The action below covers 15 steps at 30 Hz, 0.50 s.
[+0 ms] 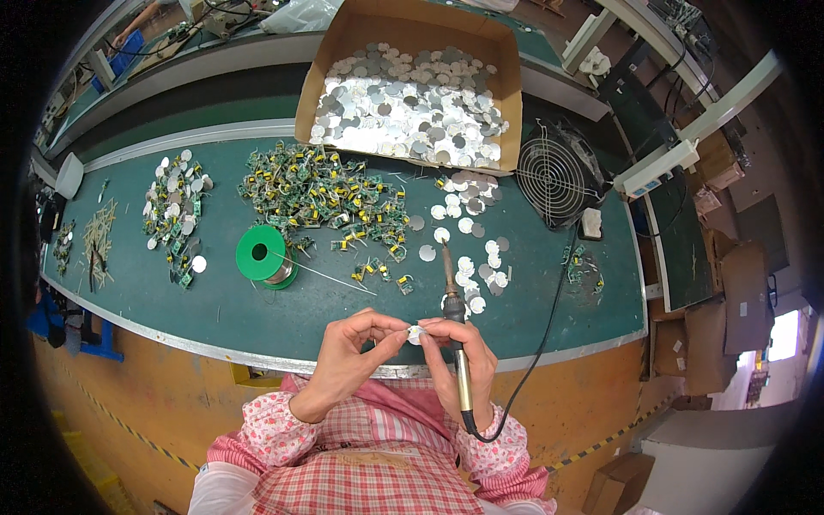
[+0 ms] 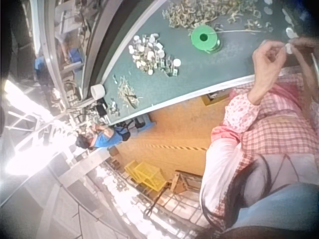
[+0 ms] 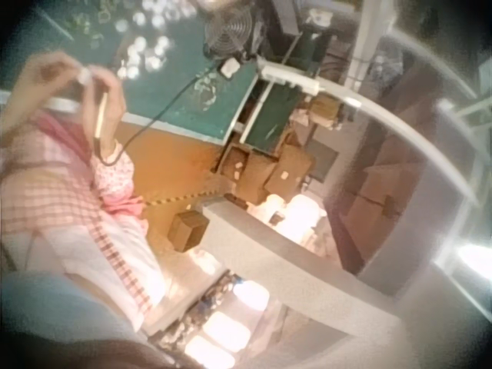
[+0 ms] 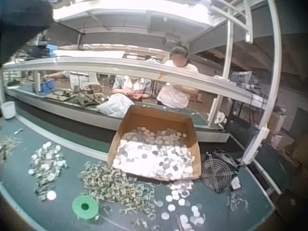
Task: The person solders components onto small circuit boards using a soldering iron and solder wire.
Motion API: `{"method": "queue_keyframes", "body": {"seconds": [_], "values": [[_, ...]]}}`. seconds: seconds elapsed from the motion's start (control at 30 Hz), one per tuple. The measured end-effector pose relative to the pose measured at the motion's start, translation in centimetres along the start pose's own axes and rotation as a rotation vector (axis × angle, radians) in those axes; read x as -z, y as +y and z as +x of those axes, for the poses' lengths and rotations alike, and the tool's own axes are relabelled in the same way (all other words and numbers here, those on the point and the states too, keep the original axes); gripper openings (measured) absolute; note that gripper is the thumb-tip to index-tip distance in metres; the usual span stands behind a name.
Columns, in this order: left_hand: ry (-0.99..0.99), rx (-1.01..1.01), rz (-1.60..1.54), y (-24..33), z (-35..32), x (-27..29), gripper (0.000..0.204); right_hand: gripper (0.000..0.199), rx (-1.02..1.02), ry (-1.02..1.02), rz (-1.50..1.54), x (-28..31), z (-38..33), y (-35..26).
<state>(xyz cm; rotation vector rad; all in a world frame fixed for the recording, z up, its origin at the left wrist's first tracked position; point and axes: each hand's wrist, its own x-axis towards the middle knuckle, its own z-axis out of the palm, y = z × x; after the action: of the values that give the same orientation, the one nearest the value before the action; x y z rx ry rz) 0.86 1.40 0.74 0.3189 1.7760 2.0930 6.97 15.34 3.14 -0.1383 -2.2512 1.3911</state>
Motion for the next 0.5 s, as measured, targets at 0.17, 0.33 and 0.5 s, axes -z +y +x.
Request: {"method": "queue_keyframes", "body": {"seconds": [0.17,0.33,0.5], "values": [[-0.038,0.035,-0.042,-0.3,0.1,0.2,0.011,0.023,0.029,-0.012,-0.013,0.2,0.1,-0.1],[-0.048,0.044,-0.037,-0.1,0.1,0.4,0.01,0.024,0.083,-0.077,-0.024,0.5,0.6,0.1],[-0.016,0.102,-0.073,-0.1,0.2,0.6,0.01,0.027,0.179,-0.08,-0.277,0.7,1.3,-1.2]]}}
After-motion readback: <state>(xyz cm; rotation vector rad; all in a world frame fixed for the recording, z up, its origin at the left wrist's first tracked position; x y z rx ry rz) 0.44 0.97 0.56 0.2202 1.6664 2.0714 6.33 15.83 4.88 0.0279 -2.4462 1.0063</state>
